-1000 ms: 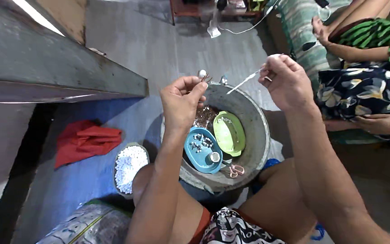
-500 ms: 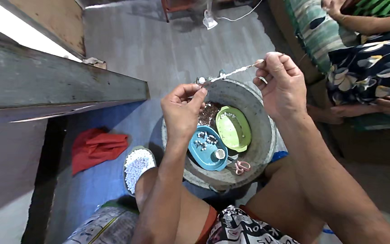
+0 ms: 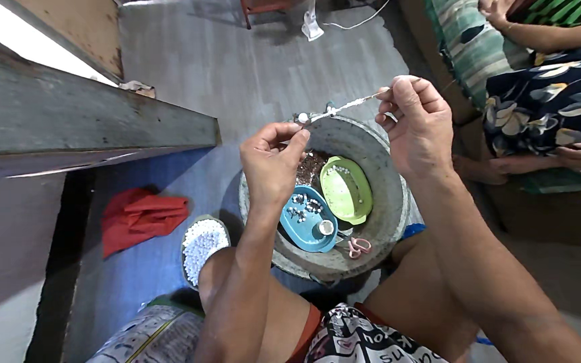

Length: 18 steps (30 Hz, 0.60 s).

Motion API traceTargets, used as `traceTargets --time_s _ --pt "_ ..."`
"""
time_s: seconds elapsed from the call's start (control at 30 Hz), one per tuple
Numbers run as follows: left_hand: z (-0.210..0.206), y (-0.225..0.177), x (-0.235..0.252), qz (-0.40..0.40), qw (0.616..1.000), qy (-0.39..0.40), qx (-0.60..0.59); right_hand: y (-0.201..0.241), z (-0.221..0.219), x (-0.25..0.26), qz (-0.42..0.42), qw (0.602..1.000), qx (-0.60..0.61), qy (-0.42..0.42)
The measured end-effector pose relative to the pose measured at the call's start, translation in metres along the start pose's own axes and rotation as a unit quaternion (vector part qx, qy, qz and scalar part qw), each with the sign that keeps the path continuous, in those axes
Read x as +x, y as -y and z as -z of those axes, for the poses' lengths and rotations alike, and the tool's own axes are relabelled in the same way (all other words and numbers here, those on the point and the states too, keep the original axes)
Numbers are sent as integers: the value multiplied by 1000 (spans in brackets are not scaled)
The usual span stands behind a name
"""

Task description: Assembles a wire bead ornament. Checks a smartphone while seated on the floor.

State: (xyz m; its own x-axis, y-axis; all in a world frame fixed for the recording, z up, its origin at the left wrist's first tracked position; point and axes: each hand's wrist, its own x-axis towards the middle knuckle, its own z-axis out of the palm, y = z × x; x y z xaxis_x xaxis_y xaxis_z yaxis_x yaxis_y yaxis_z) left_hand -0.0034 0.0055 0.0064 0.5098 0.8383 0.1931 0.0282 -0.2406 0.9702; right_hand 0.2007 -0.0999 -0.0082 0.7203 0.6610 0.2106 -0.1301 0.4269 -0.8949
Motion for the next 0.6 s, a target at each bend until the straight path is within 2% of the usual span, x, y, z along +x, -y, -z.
traceTargets --time_s 0.1,0.6 --pt "-4 4 7 8 999 -29 -24 1 3 1 -1 1000 -2 -1" --pt "-4 4 7 11 1000 -18 -17 2 5 1 -7 1000 -14 3"
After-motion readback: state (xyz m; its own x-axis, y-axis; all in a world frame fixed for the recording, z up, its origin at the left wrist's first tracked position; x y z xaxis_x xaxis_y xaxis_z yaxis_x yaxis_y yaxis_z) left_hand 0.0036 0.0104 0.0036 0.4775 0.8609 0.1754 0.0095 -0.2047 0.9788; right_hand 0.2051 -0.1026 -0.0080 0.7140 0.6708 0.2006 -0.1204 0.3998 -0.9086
